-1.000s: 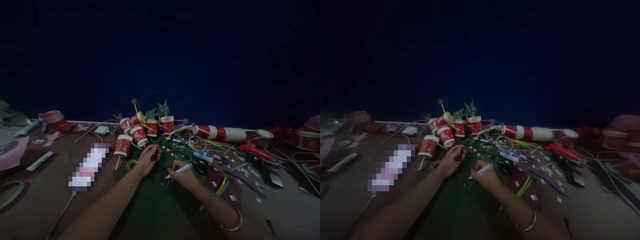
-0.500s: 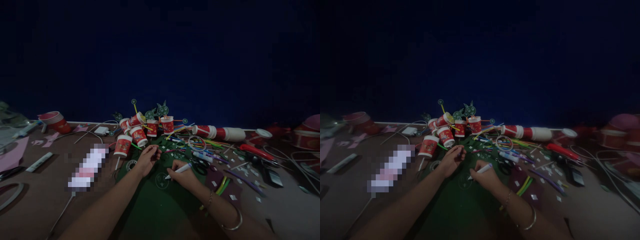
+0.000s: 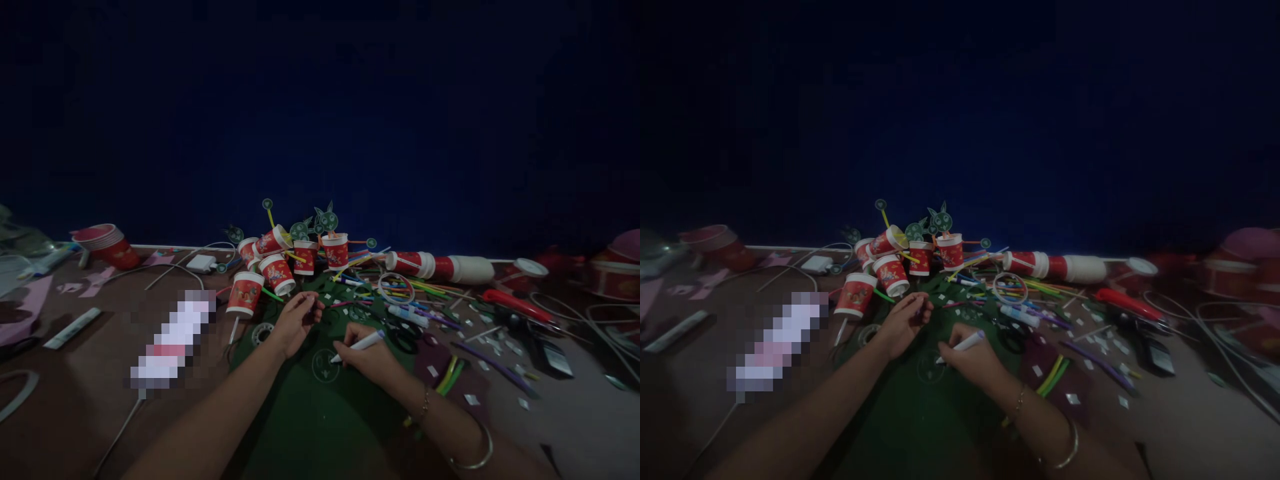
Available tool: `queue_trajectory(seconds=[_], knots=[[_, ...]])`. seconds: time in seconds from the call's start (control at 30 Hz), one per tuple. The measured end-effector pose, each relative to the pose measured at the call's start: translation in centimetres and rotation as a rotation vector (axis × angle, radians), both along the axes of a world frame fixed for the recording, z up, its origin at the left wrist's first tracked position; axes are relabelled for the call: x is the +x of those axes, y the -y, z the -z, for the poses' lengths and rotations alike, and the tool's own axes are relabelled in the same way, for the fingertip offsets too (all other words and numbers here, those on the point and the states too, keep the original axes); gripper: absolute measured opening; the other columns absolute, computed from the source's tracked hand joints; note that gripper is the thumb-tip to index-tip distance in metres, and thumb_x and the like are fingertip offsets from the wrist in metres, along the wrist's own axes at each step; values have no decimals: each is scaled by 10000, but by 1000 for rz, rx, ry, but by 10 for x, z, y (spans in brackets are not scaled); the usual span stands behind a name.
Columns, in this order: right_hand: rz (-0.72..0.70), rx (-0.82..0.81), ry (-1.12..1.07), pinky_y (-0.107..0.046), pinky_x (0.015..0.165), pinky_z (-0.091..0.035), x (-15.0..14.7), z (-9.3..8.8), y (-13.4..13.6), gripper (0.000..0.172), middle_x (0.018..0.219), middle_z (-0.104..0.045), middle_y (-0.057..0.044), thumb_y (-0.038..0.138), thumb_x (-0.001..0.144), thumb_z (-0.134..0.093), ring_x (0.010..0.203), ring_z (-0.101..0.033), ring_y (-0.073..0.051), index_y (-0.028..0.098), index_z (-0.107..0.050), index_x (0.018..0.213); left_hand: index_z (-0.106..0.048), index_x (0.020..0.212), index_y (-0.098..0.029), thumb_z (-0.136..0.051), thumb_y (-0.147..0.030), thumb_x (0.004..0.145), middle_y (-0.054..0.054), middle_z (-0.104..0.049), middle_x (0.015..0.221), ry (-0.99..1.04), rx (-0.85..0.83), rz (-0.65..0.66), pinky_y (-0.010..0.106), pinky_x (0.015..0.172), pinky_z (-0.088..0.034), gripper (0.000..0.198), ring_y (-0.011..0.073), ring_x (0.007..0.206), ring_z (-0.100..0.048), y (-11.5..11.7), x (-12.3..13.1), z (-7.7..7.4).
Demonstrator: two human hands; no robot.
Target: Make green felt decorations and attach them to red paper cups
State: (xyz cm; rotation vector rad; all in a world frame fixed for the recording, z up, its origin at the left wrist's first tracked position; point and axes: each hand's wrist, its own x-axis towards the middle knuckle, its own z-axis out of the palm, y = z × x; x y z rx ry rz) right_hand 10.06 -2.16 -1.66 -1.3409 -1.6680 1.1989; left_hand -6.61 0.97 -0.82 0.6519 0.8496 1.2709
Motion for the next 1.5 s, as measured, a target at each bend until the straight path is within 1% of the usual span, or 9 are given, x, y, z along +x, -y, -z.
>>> queue_trajectory(seconds=[0.27,0.57,0.73,0.9,1.17,1.5], knots=[[-7,4,-3,-184,394,-309,-1,-1,0,230,415,-496,53,266,672,-588,404,-469,-97,203,-416,531,-612,836,-147,-705,-250,691,23,-636,693,-11,2,-1,170,540,-425,202,74,571,-551,1,-1,0],[39,25,27,-185,386,-294,0,5,-2,223,399,-491,60,238,667,-563,395,-444,-93,212,-395,523,-614,828,-143,-717,-253,676,27,-637,690,-13,2,-4,176,546,-431,214,76,571,-552,1,0,-2],[36,2,6,-187,372,-279,1,5,-3,216,388,-477,62,230,653,-551,372,-420,-89,214,-386,514,-610,834,-146,-705,-249,688,22,-633,690,-21,-12,0,167,541,-426,203,73,572,-549,1,1,-4],[47,-56,-60,-185,372,-292,0,5,-3,207,381,-491,62,250,658,-552,363,-441,-93,215,-392,532,-611,839,-145,-703,-243,692,23,-634,695,-23,-15,5,166,538,-424,199,73,573,-549,1,0,-3],[32,-13,-5,-186,376,-295,0,6,-2,215,383,-489,63,245,651,-566,375,-452,-95,212,-397,523,-617,829,-144,-718,-249,676,28,-637,690,-13,-8,-4,173,540,-429,211,77,573,-551,1,1,-3],[35,-45,-33,-183,369,-303,0,4,-2,216,382,-499,63,254,658,-570,363,-452,-93,213,-402,529,-621,824,-140,-722,-244,670,32,-640,681,-10,-14,-12,179,535,-432,211,79,562,-552,1,1,-3]])
